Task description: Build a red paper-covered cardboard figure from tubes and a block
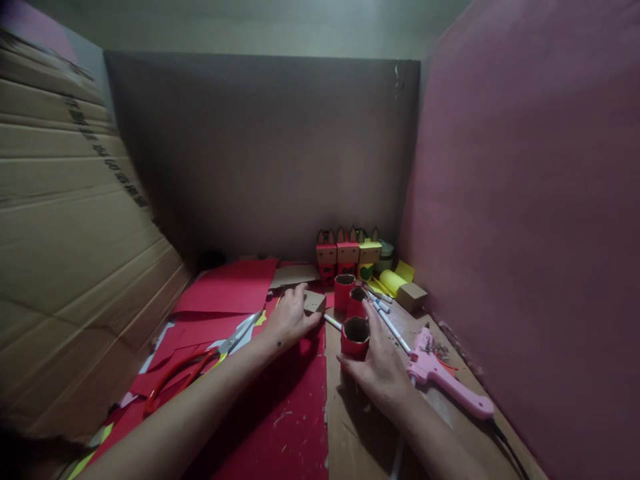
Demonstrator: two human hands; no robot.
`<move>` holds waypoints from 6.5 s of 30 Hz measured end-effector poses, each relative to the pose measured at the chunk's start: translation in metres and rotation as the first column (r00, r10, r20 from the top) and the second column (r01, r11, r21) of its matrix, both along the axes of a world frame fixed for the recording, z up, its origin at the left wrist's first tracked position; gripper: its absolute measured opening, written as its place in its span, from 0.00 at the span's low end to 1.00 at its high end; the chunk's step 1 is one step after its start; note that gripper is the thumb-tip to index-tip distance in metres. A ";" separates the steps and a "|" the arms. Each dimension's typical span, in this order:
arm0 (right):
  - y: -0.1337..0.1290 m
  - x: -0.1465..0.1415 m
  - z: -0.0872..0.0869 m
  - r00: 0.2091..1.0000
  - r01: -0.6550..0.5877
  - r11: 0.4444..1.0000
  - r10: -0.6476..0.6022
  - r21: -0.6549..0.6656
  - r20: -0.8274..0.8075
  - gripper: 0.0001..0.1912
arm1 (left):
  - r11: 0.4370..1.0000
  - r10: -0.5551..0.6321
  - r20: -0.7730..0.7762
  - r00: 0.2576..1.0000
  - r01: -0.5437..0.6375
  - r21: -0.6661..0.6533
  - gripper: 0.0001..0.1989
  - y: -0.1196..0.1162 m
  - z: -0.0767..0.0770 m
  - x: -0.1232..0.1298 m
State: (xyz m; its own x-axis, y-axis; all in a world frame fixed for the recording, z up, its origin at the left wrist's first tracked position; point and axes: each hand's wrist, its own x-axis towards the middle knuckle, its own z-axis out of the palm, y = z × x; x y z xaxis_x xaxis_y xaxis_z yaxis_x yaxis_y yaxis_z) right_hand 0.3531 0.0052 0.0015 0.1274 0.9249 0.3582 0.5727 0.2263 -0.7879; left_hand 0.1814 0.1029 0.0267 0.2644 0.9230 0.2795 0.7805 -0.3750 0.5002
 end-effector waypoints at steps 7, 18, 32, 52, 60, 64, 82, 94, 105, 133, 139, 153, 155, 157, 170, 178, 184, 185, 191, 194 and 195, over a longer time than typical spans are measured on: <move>0.003 0.001 -0.002 1.000 0.003 1.000 -0.003 0.020 -0.010 0.46 | 0.923 -0.136 0.370 0.919 0.253 -0.290 0.26 0.002 0.023 -0.058; -0.013 0.007 0.009 0.978 0.074 0.949 -0.129 0.306 0.164 0.40 | 0.732 -0.005 0.789 0.614 0.540 -0.415 0.29 -0.047 0.020 -0.087; -0.037 -0.072 0.043 0.905 -0.332 0.897 0.215 -0.292 -0.367 0.32 | 0.656 0.106 0.856 0.506 0.612 -0.442 0.26 -0.064 0.011 -0.095; -0.014 -0.080 0.023 0.071 -0.731 0.662 -0.167 -0.165 -0.983 0.16 | 0.802 -0.097 0.718 0.689 0.481 -0.354 0.17 -0.064 0.018 -0.105; -0.014 -0.077 0.017 0.033 -0.679 0.727 -0.116 -0.107 -0.993 0.14 | 0.767 -0.113 0.725 0.680 0.523 -0.371 0.13 -0.067 0.017 -0.099; -0.017 -0.076 0.015 0.022 -0.738 0.669 -0.106 -0.087 -0.994 0.18 | 0.793 -0.081 0.741 0.666 0.494 -0.357 0.11 -0.065 0.011 -0.096; -0.024 -0.080 0.012 0.196 -0.740 0.673 0.211 -0.003 -0.958 0.25 | 0.707 -0.224 0.788 0.574 0.652 -0.274 0.30 -0.069 0.009 -0.092; -0.029 -0.086 0.020 0.549 -0.456 0.889 0.245 -0.040 -0.799 0.38 | 0.657 -0.309 0.733 0.606 0.693 -0.296 0.32 -0.070 0.010 -0.088; -0.022 -0.082 0.007 0.449 -0.454 0.891 0.252 0.024 -0.857 0.41 | 0.810 -0.256 0.700 0.667 0.543 -0.222 0.31 -0.075 0.005 -0.081; -0.027 -0.082 0.016 0.450 -0.483 0.874 0.304 0.058 -0.840 0.33 | 0.787 -0.257 0.828 0.498 0.605 -0.120 0.31 -0.075 0.000 -0.081; -0.032 -0.081 0.028 0.250 -0.565 0.823 0.248 0.068 -0.936 0.17 | 0.816 -0.172 0.939 0.297 0.577 -0.033 0.20 -0.068 0.006 -0.094; -0.029 -0.082 0.019 -0.101 -0.657 0.752 -0.021 0.051 -0.995 0.09 | 0.587 -0.198 0.927 0.319 0.796 -0.149 0.29 -0.065 -0.002 -0.094; -0.029 -0.083 0.018 -0.087 -0.631 0.775 -0.022 0.038 -0.996 0.08 | 0.525 -0.312 0.886 0.343 0.839 -0.140 0.39 -0.067 0.000 -0.096; -0.027 -0.083 0.016 -0.063 -0.616 0.788 -0.019 0.024 -0.998 0.06 | 0.521 -0.390 0.828 0.403 0.838 -0.162 0.44 -0.069 0.003 -0.096; -0.034 -0.079 0.008 0.856 -0.196 0.973 0.107 -0.126 -0.505 0.24 | 0.893 -0.371 0.395 0.840 0.439 -0.094 0.39 -0.057 -0.011 -0.095; -0.037 -0.076 -0.012 0.992 -0.108 0.986 0.100 0.123 0.072 0.22 | 0.873 -0.460 0.141 0.877 0.476 -0.109 0.55 -0.064 -0.009 -0.096; -0.031 -0.075 0.008 0.973 -0.177 0.948 0.128 0.263 0.194 0.17 | 0.998 0.018 -0.100 0.995 -0.025 -0.066 0.24 -0.040 0.025 -0.146; -0.030 -0.076 0.009 0.961 -0.214 0.924 0.141 0.318 0.237 0.16 | 0.989 0.138 -0.139 0.981 -0.145 -0.043 0.20 -0.034 0.026 -0.156; -0.028 -0.067 -0.011 0.784 -0.568 0.662 0.253 0.489 0.567 0.09 | 0.843 0.475 -0.431 0.767 -0.537 -0.027 0.15 -0.018 0.028 -0.199; -0.032 -0.064 -0.018 0.708 -0.668 0.581 0.305 0.464 0.637 0.12 | 0.823 0.441 -0.548 0.711 -0.563 -0.069 0.14 -0.021 0.027 -0.202; -0.033 -0.064 -0.018 0.713 -0.667 0.587 0.322 0.460 0.622 0.13 | 0.822 0.422 -0.577 0.699 -0.564 -0.082 0.14 -0.023 0.026 -0.200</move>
